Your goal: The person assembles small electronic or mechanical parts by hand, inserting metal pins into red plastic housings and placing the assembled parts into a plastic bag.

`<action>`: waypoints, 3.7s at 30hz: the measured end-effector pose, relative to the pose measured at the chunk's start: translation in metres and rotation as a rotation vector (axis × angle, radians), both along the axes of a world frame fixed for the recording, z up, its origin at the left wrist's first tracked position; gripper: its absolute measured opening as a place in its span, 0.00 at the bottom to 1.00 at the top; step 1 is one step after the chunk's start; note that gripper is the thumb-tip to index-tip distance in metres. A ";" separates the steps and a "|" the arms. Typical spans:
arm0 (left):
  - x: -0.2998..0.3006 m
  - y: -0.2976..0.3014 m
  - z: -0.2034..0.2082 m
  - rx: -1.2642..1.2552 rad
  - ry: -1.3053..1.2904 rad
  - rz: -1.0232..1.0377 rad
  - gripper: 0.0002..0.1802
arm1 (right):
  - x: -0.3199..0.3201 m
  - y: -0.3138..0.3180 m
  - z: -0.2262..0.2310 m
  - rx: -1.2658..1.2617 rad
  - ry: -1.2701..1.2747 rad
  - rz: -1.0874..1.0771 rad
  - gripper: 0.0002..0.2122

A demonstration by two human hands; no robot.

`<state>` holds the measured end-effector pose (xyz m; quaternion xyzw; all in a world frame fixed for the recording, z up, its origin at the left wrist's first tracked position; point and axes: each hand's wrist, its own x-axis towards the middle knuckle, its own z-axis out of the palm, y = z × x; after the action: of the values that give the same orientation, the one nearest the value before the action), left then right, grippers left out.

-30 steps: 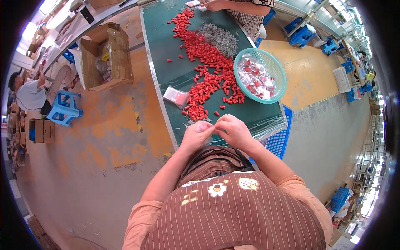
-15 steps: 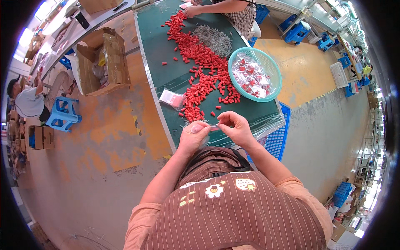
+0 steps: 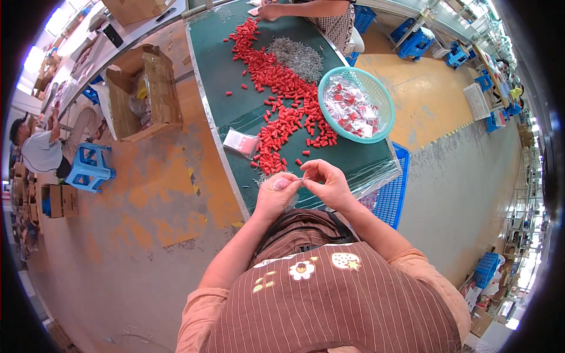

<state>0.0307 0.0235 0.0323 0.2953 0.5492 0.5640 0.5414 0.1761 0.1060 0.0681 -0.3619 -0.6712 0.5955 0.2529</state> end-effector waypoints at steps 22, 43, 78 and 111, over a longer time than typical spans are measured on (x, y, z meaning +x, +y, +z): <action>-0.009 0.007 0.002 -0.058 -0.798 -0.142 0.30 | 0.111 0.024 0.068 0.302 -0.460 -0.209 0.09; 0.000 -0.005 0.018 -0.038 -0.457 -0.136 0.20 | 0.006 -0.007 -0.002 -0.036 -0.076 0.002 0.06; -0.018 0.003 0.044 0.223 0.730 -0.176 0.10 | 0.014 0.020 -0.009 -0.416 -0.103 0.308 0.10; -0.009 0.000 0.014 -0.269 -0.057 -0.095 0.04 | 0.009 0.010 -0.012 -0.162 -0.060 0.040 0.07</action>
<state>0.0214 0.0238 0.0464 0.2296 0.5895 0.4671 0.6178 0.1846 0.1161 0.0556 -0.3854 -0.6352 0.6416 0.1908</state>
